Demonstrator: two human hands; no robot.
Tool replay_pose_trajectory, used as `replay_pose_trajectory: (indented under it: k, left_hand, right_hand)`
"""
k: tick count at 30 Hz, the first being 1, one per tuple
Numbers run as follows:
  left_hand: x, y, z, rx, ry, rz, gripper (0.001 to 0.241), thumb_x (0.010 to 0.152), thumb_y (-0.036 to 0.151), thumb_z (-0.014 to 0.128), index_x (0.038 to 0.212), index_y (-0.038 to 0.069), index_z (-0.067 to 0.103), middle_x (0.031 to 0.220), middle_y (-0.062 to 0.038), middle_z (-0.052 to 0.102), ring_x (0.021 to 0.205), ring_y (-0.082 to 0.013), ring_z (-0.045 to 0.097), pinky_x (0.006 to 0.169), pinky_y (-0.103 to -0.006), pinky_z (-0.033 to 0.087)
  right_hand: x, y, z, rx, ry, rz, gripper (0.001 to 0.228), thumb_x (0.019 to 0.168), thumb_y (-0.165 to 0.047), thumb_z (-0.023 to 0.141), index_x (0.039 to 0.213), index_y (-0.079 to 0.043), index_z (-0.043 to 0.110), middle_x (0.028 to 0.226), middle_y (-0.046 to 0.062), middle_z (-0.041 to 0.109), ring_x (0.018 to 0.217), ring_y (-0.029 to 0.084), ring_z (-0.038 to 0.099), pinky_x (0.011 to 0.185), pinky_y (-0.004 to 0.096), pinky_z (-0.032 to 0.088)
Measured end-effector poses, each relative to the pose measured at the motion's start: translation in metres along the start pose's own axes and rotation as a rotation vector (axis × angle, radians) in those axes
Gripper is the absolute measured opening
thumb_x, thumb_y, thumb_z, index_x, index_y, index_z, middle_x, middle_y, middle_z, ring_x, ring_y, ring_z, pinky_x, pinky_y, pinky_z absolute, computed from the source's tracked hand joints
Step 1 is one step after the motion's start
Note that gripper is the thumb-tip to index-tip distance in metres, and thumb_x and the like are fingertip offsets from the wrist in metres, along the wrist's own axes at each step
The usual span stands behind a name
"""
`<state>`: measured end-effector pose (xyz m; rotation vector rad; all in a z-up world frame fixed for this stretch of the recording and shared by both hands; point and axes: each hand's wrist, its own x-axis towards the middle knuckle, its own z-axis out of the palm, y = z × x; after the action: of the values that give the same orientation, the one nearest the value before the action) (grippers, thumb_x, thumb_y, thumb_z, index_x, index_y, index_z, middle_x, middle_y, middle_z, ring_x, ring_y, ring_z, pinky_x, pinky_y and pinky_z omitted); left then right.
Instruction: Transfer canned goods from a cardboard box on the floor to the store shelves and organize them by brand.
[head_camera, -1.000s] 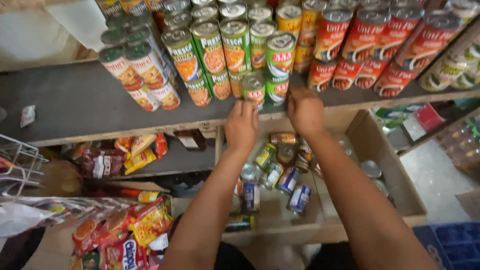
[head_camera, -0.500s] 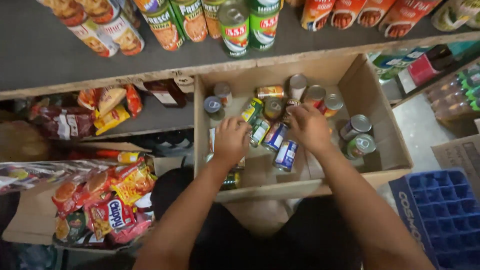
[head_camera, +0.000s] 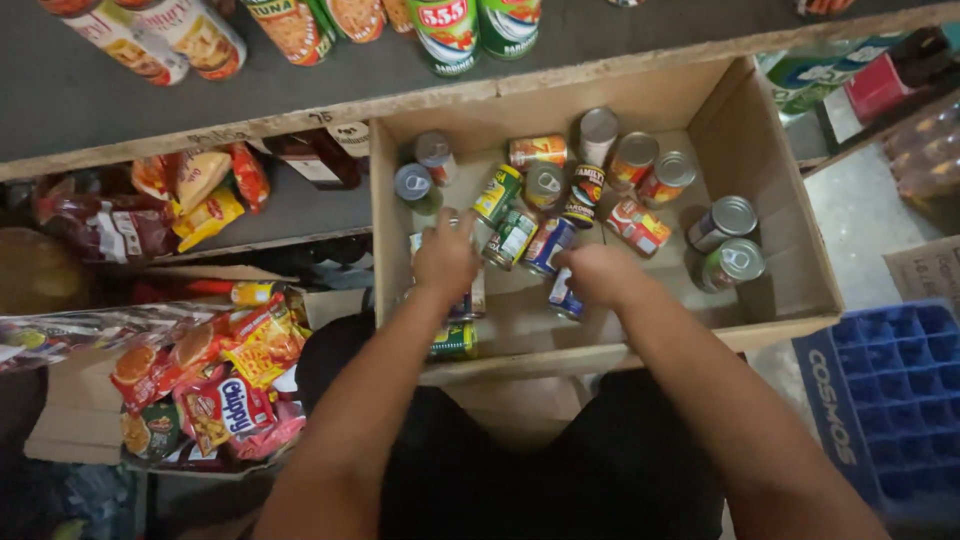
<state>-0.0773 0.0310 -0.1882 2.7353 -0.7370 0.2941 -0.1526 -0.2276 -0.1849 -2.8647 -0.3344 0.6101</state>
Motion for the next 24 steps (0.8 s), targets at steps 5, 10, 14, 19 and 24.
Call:
replay_pose_trajectory:
  k: [5, 10, 14, 19, 24]
  left_hand:
    - [0.019, -0.044, 0.042, -0.448, -0.091, -0.464, 0.064, 0.071, 0.036, 0.089, 0.126, 0.011, 0.068, 0.121, -0.021, 0.066, 0.110, -0.0370, 0.066, 0.093, -0.0454, 0.054]
    - [0.026, -0.035, 0.030, -0.900, -0.177, -0.456, 0.071, 0.071, 0.046, 0.088, 0.122, 0.002, 0.069, 0.109, -0.012, 0.074, 0.095, -0.0201, 0.072, 0.081, -0.0335, 0.058]
    - [0.032, 0.016, -0.032, -1.091, -0.473, -0.522, 0.071, 0.072, 0.053, 0.082, 0.123, 0.003, 0.072, 0.095, -0.015, 0.073, 0.077, -0.0211, 0.067, 0.064, -0.0336, 0.055]
    - [0.044, 0.013, -0.032, -0.728, -0.272, -0.259, 0.065, 0.074, 0.052, 0.085, 0.123, 0.011, 0.071, 0.101, -0.013, 0.076, 0.092, -0.0258, 0.072, 0.080, -0.0390, 0.057]
    - [0.058, -0.006, -0.037, -0.282, -0.081, -0.226, 0.060, 0.073, 0.046, 0.085, 0.121, 0.013, 0.068, 0.118, -0.017, 0.066, 0.107, -0.0384, 0.067, 0.085, -0.0496, 0.054]
  right_hand:
    - [-0.002, -0.008, -0.014, 0.126, 0.106, 0.075, 0.043, 0.087, -0.024, 0.071, 0.130, -0.025, 0.065, 0.102, 0.016, 0.073, 0.097, 0.037, 0.070, 0.083, 0.050, 0.057]
    - [-0.008, -0.029, -0.042, 0.457, 0.437, -0.186, 0.066, 0.078, -0.028, 0.080, 0.136, -0.008, 0.058, 0.115, 0.018, 0.067, 0.104, 0.036, 0.066, 0.086, 0.046, 0.054]
    - [0.010, -0.021, -0.023, 0.581, 0.353, -0.287, 0.070, 0.071, -0.037, 0.086, 0.129, -0.006, 0.060, 0.111, 0.015, 0.070, 0.098, 0.030, 0.070, 0.085, 0.041, 0.057]
    - [0.000, -0.032, -0.038, 0.577, 0.165, -0.036, 0.068, 0.077, -0.034, 0.078, 0.138, -0.012, 0.056, 0.107, 0.013, 0.074, 0.092, 0.029, 0.074, 0.083, 0.041, 0.059]
    - [0.011, -0.026, -0.014, 0.366, 0.352, -0.173, 0.055, 0.082, -0.028, 0.078, 0.130, -0.008, 0.061, 0.116, 0.018, 0.069, 0.101, 0.038, 0.068, 0.085, 0.048, 0.056]
